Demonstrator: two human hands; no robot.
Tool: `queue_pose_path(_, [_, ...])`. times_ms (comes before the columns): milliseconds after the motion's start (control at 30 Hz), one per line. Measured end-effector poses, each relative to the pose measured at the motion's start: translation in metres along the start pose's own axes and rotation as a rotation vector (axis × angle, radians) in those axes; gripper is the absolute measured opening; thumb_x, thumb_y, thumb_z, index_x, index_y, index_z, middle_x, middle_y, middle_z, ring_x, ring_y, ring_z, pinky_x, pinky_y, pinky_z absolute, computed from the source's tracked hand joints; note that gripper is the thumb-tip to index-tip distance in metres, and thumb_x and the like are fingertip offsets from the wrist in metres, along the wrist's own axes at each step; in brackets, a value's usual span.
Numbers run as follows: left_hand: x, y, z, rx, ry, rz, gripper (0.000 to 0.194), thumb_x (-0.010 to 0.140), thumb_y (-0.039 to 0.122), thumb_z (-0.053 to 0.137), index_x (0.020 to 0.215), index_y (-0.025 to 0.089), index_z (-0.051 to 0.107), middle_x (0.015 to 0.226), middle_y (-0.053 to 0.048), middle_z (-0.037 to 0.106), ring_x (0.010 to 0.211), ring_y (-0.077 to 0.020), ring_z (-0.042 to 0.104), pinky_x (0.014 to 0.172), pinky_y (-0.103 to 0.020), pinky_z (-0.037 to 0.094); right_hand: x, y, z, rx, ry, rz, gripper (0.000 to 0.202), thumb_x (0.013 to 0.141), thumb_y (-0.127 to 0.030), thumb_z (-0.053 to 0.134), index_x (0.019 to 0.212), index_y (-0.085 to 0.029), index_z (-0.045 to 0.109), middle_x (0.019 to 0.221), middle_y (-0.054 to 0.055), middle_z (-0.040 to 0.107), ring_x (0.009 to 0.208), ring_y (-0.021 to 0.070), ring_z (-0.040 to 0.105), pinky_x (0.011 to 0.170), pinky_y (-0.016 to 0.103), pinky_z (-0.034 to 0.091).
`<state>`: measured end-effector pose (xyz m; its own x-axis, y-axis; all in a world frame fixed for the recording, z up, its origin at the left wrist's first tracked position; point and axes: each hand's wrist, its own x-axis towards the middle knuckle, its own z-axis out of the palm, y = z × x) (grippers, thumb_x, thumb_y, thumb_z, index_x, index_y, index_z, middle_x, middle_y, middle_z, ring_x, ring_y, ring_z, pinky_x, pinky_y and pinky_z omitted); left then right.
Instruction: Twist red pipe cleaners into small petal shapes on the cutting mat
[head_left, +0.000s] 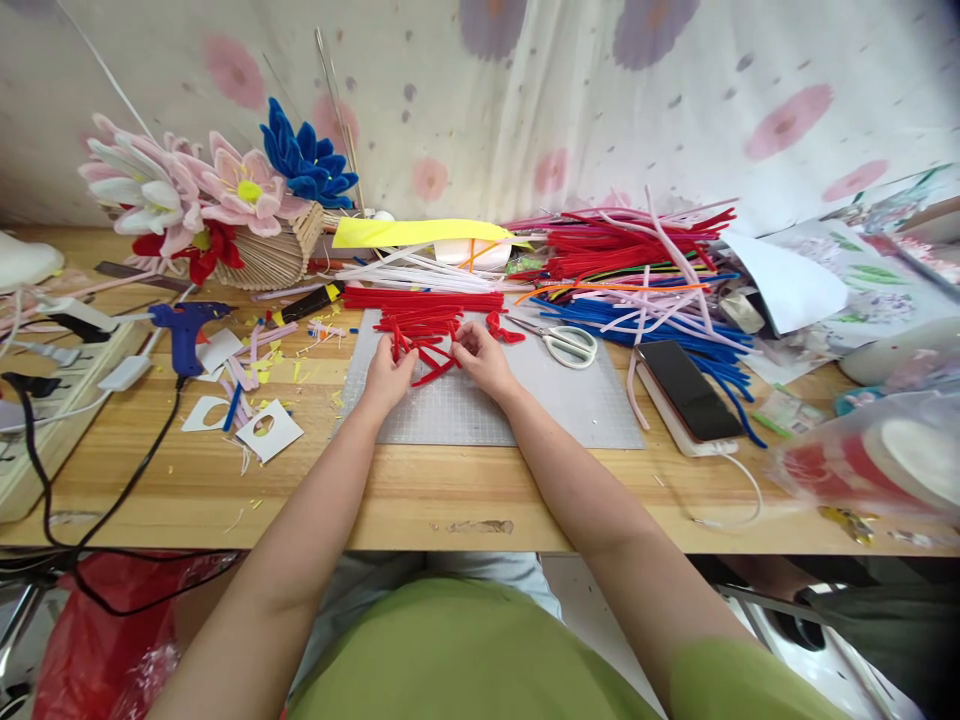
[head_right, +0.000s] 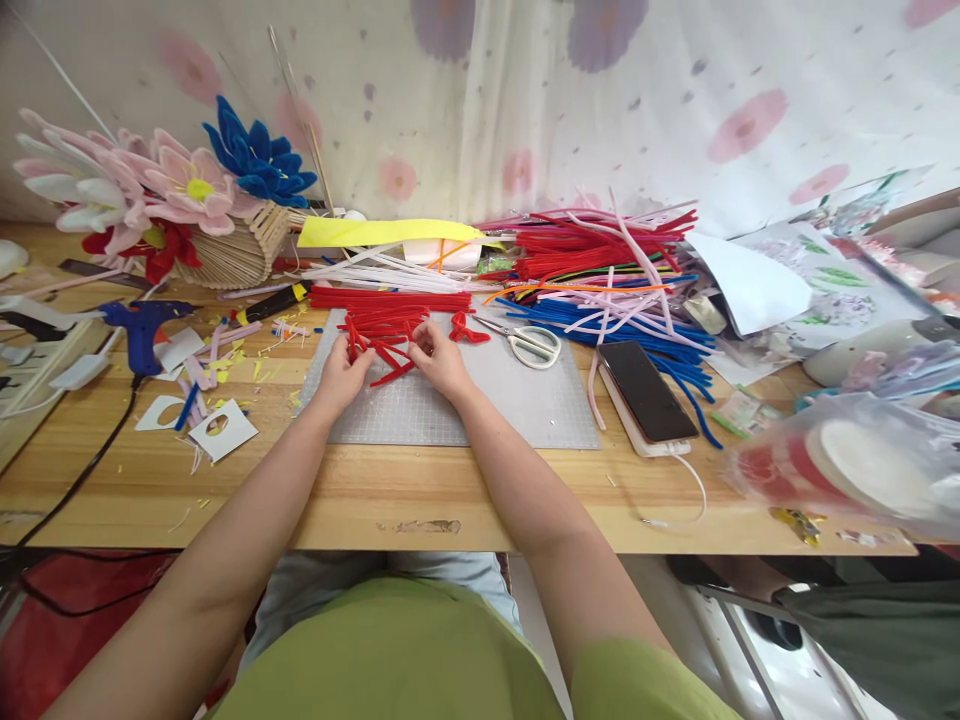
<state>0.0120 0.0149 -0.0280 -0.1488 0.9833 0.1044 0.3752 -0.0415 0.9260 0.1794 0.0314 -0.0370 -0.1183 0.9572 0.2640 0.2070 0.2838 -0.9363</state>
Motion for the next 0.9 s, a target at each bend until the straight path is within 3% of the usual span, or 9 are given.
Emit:
queue_pose_path(233, [-0.007, 0.010, -0.002, 0.343, -0.063, 0.016, 0.023, 0.083, 0.023, 0.044, 0.105, 0.020, 0.049, 0.099, -0.010, 0.065, 0.093, -0.0252, 0.061, 0.079, -0.036, 0.043, -0.005, -0.010, 0.007, 0.040, -0.067, 0.020, 0.011, 0.071, -0.027, 0.051, 0.077, -0.021, 0.044, 0.061, -0.005, 0.046, 0.052, 0.0092, 0.041, 0.052, 0.024, 0.035])
queue_pose_path(400, [-0.015, 0.023, 0.002, 0.574, -0.108, 0.065, 0.026, 0.084, 0.022, 0.041, 0.109, 0.019, 0.049, 0.103, -0.014, 0.065, 0.096, -0.0295, 0.062, 0.081, -0.039, 0.043, -0.004, -0.009, 0.008, 0.058, -0.051, 0.060, 0.011, 0.069, -0.025, 0.053, 0.075, -0.021, 0.044, 0.059, -0.005, 0.047, 0.050, 0.0091, 0.044, 0.050, 0.024, 0.036])
queue_pose_path(500, [-0.016, 0.022, 0.010, 0.522, -0.105, 0.043, 0.028, 0.082, 0.023, 0.044, 0.110, 0.019, 0.047, 0.103, -0.013, 0.065, 0.093, -0.0277, 0.063, 0.081, -0.038, 0.044, -0.003, -0.010, 0.009, 0.237, -0.073, 0.140, 0.016, 0.069, -0.027, 0.055, 0.077, -0.021, 0.042, 0.058, -0.006, 0.051, 0.045, 0.0077, 0.045, 0.046, 0.022, 0.037])
queue_pose_path(667, [-0.013, 0.011, 0.019, 0.175, -0.076, -0.022, 0.038, 0.080, 0.023, 0.049, 0.117, 0.018, 0.038, 0.091, -0.007, 0.068, 0.078, -0.0193, 0.064, 0.072, -0.031, 0.047, -0.002, -0.012, 0.009, 0.551, -0.137, 0.214, 0.028, 0.067, -0.031, 0.062, 0.082, -0.021, 0.041, 0.063, -0.006, 0.059, 0.047, 0.0065, 0.051, 0.045, 0.020, 0.040])
queue_pose_path(800, [-0.015, 0.016, 0.016, 0.336, -0.127, 0.025, 0.019, 0.084, 0.025, 0.042, 0.100, 0.020, 0.050, 0.093, -0.007, 0.067, 0.084, -0.0207, 0.063, 0.074, -0.032, 0.045, -0.003, -0.012, 0.007, 0.686, -0.171, 0.272, 0.033, 0.065, -0.028, 0.065, 0.087, -0.021, 0.042, 0.066, -0.005, 0.063, 0.049, 0.0066, 0.053, 0.048, 0.019, 0.043])
queue_pose_path(900, [-0.019, 0.024, 0.015, 0.498, -0.225, 0.063, 0.021, 0.086, 0.026, 0.036, 0.096, 0.021, 0.054, 0.095, -0.008, 0.067, 0.088, -0.0230, 0.062, 0.076, -0.034, 0.044, -0.002, -0.013, 0.005, 0.762, -0.167, 0.289, 0.034, 0.064, -0.023, 0.065, 0.089, -0.020, 0.043, 0.066, -0.006, 0.063, 0.049, 0.0064, 0.053, 0.050, 0.020, 0.044])
